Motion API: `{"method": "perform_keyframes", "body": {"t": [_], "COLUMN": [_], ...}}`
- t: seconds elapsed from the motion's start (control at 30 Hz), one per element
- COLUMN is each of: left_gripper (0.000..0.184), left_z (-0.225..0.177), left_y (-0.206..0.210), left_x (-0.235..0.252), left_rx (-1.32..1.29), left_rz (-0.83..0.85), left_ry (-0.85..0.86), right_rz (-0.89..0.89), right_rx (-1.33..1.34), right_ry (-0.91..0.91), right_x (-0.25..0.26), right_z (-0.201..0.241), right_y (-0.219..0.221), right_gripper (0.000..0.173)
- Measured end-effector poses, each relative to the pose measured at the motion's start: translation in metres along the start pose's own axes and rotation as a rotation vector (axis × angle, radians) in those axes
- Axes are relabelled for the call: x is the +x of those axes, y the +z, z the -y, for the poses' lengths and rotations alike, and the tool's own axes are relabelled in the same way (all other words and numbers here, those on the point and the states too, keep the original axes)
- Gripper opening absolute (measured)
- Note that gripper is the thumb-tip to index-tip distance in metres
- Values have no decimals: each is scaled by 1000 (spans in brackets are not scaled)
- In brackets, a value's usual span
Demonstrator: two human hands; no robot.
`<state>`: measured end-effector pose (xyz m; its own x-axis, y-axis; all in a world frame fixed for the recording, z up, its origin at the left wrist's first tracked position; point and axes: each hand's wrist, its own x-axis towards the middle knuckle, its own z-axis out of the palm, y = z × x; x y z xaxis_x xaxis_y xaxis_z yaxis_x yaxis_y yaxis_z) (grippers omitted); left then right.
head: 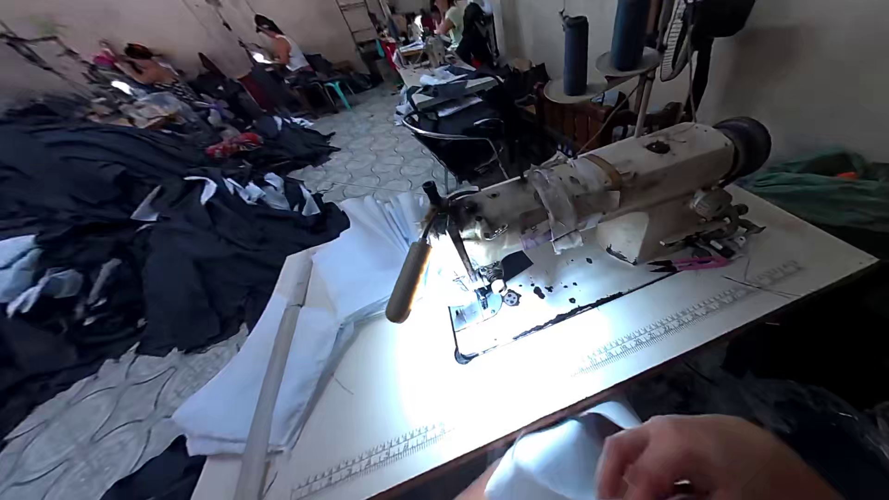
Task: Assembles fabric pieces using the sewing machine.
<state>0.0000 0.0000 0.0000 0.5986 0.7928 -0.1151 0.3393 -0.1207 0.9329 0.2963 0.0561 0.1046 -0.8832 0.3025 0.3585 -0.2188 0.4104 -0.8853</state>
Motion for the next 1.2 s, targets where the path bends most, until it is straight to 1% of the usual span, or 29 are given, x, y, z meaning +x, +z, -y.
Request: {"method": "perform_keyframes", "body": {"t": [0.07,0.1,0.13,0.17,0.2,0.23,0.33,0.37,0.47,0.53,0.57,0.6,0.63,0.67,0.7,0.73,0.77,0.8,0.87,0.9,0.93,0.97,1.0,1.03,1.07,1.1,1.13,1.17,1.2], "left_gripper": [32,35,48,57,65,67,56,53,32,28,33,45,60,75,86,90,88,77,41,27,23,23,24,23,22,23,25,24,22], "left_z": [-64,-76,-75,-72,-70,-71,-84,-83,-39,-53,-65,-63,-61,-64,-70,-77,-82,-83,-75,-71,-69,-68,-69,-64,-53,-47,-47,-48,-46], "left_y": [-10,-18,-29,-42,-52,-59,-52,-45,-32,-31,-33,-39,-49,-57,-60,-55,-43,-28,-2,5,7,5,-2,-12,-29,-47,-59,-63,-63], "left_x": [-7,-3,6,14,15,11,-6,-9,-11,-16,-17,-17,-18,-21,-22,-19,-13,-4,20,32,42,49,53,57,65,69,66,55,43], "left_rx": [-108,-144,-93,41,150,206,178,213,293,334,393,466,509,501,436,362,324,310,305,283,232,193,195,272,393,510,641,752,808], "left_rz": [-227,-324,-404,-497,-540,-496,-133,-73,-49,-152,-261,-369,-431,-426,-384,-336,-302,-243,-131,-94,-103,-197,-378,-585,-736,-814,-873,-884,-825], "left_ry": [138,231,336,421,468,495,489,466,391,171,34,-19,-13,46,127,191,229,244,224,137,-6,-108,-88,84,336,507,550,455,286], "right_rz": [67,84,90,95,104,115,130,125,70,19,-5,-22,-33,-35,-25,-4,25,57,100,90,60,30,7,2,13,55,97,136,165], "right_rx": [19,3,-27,-56,-81,-105,-159,-170,-159,-155,-153,-152,-146,-136,-130,-129,-136,-147,-183,-218,-256,-295,-329,-351,-350,-319,-289,-282,-288], "right_ry": [-94,-127,-149,-164,-168,-169,-150,-139,-124,-82,-39,13,56,75,67,41,-1,-39,-75,-58,-30,-17,-34,-81,-132,-178,-199,-187,-135], "right_x": [7,12,17,21,23,25,24,21,11,5,2,0,-2,-2,-1,2,6,10,17,19,19,18,16,14,14,17,22,27,32], "right_z": [16,20,24,27,30,35,46,49,50,47,45,44,43,44,46,49,52,54,54,53,52,52,56,61,68,71,67,54,32], "right_y": [-20,-28,-36,-44,-51,-56,-59,-58,-60,-63,-66,-69,-72,-74,-73,-70,-66,-64,-67,-75,-85,-96,-103,-103,-96,-85,-72,-57,-42], "right_gripper": [22,23,24,24,24,24,26,26,28,31,33,36,38,40,40,38,36,34,31,31,32,33,32,29,26,25,25,26,27]}}
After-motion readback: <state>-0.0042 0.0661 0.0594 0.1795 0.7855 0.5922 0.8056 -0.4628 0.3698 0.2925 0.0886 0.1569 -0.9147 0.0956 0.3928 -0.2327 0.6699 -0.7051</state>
